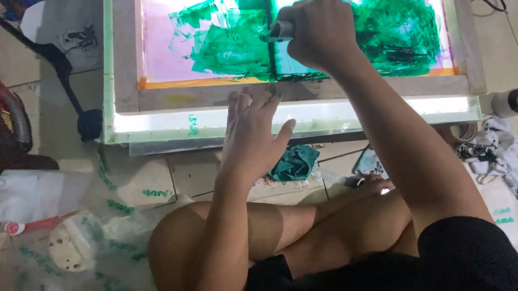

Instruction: Manually screen printing a green design onto clear plastic bags using a squeegee and a hinged screen frame over a light box.

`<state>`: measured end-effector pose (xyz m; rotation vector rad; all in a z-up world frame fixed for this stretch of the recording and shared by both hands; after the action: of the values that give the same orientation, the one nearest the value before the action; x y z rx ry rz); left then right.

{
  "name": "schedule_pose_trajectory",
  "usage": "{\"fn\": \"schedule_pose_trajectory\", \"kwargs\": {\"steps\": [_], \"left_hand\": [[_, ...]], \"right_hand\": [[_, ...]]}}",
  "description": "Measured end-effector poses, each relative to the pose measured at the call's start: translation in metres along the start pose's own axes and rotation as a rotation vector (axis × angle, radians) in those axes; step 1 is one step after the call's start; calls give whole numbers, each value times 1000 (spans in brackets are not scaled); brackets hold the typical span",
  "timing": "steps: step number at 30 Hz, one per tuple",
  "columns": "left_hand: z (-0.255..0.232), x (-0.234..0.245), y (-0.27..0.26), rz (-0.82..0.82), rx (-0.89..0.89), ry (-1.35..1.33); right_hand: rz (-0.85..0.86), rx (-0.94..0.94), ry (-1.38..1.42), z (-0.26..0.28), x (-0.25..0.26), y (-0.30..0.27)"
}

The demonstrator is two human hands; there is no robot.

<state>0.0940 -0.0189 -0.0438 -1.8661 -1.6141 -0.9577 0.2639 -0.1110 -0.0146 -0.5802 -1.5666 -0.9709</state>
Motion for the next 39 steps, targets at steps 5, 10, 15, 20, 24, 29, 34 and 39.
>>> {"fn": "schedule_pose_trajectory", "kwargs": {"steps": [5,10,15,20,24,29,34,39], "left_hand": [[-4,4,3,-11,-5,31],[-8,9,4,-62,-49,54],[-6,9,4,-25,-14,17],[-8,10,4,-46,-33,28],[-6,4,5,-52,-46,69],[-4,5,5,-74,-49,56],[0,-1,4,-54,-16,27],[4,-8,1,-114,-59,43]], "right_hand": [[-34,7,-34,-11,-11,26],[-36,-2,-81,-22,-26,47],[-119,56,-170,-28,-38,66],[-193,100,-160,-29,-41,76],[-191,82,-154,-32,-45,81],[-154,31,-64,-28,-21,81],[-131,-34,78,-20,26,41],[-6,-143,93,-14,46,-13]]}}
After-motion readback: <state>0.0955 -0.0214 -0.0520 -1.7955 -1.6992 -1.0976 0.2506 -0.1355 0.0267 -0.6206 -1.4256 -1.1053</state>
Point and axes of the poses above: each hand's wrist, its own y-axis towards the middle knuckle, its own x-axis out of the back of the hand, z = x × y, the point moved 7 cm from there along y, towards the middle knuckle, and after that the axes turned 4 degrees about -x, right-handed, at the moved point
